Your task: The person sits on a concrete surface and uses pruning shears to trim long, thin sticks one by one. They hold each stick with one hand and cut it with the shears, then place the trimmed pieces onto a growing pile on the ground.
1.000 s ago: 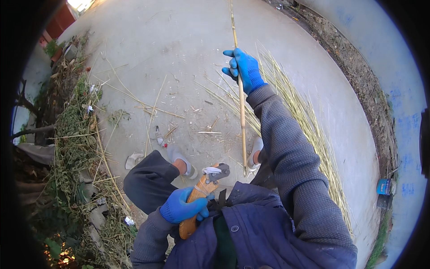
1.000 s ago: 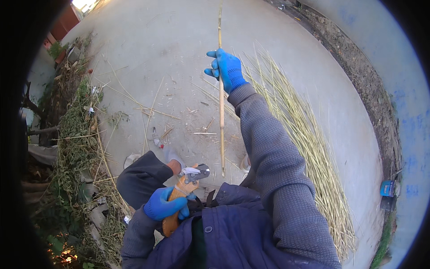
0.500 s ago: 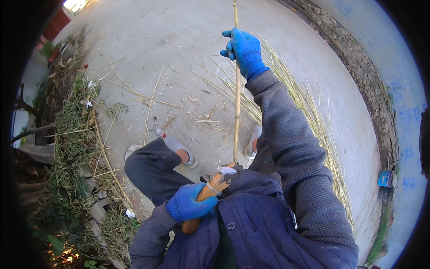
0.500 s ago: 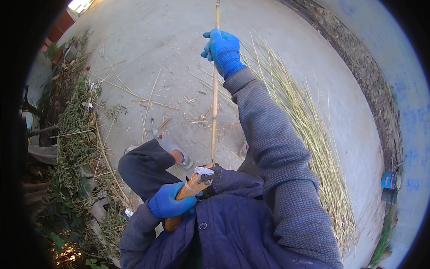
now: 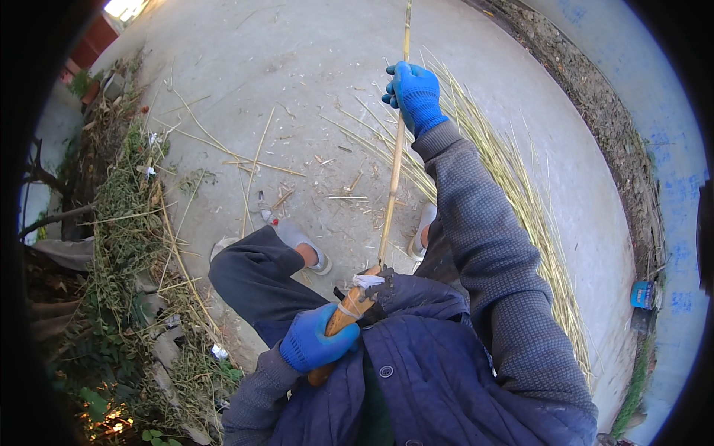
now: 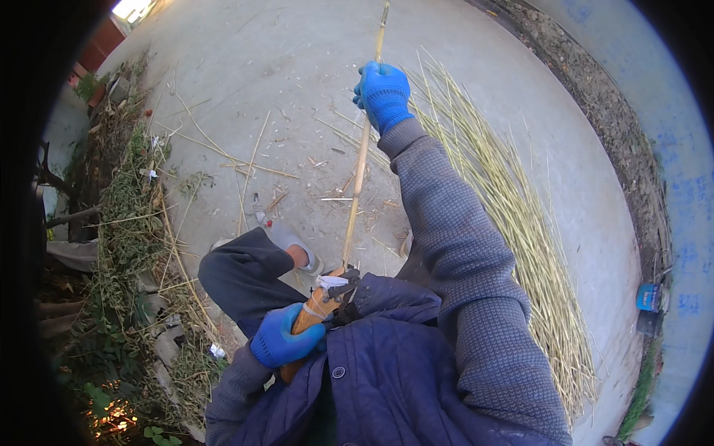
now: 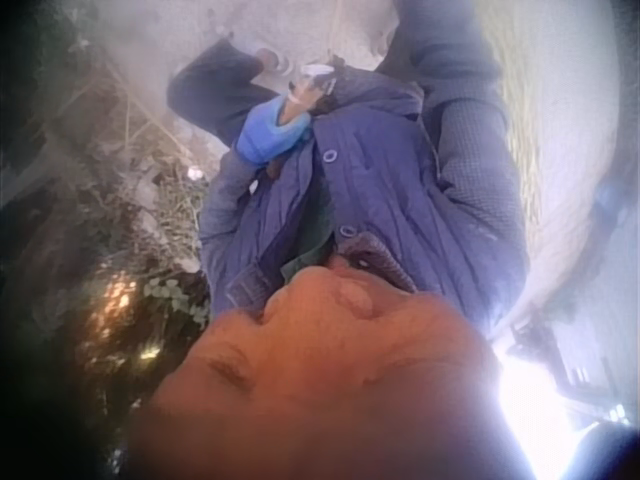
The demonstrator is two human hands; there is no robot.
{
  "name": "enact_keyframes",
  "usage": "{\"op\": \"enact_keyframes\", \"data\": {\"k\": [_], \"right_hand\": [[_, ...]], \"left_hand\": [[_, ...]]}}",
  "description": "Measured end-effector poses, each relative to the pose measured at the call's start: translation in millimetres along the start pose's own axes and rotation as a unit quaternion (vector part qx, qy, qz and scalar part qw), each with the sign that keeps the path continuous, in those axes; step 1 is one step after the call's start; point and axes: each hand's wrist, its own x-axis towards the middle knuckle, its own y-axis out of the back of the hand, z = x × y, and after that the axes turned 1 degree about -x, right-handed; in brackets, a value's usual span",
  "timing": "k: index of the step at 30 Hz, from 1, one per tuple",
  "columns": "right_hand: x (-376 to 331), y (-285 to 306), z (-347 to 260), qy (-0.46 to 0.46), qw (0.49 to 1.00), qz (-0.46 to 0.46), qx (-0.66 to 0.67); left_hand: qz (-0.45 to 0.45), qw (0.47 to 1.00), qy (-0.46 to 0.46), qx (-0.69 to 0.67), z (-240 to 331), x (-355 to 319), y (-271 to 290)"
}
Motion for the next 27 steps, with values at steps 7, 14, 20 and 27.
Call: {"op": "enact_keyframes", "data": {"k": [7,14,20,27], "right_hand": [[2.2,8.3,11.2,-0.017,1.000,0.017,0.005],[0.7,9.9,13.6,-0.017,1.000,0.018,-0.008],[-35.4,-5.7,13.7,-0.008,1.000,0.006,0.010],[-99.9,-17.6,42.7,-0.064,0.997,-0.044,0.016]], "left_hand": [[-0.001,1.000,-0.005,0.000,3.9,-2.6,1.7],[-0.011,1.000,0.005,-0.016,-1.1,-3.5,0.9],[-0.047,0.986,0.061,-0.145,8.6,6.6,9.6],[-0.083,0.972,0.087,-0.202,8.2,33.9,24.4]]}}
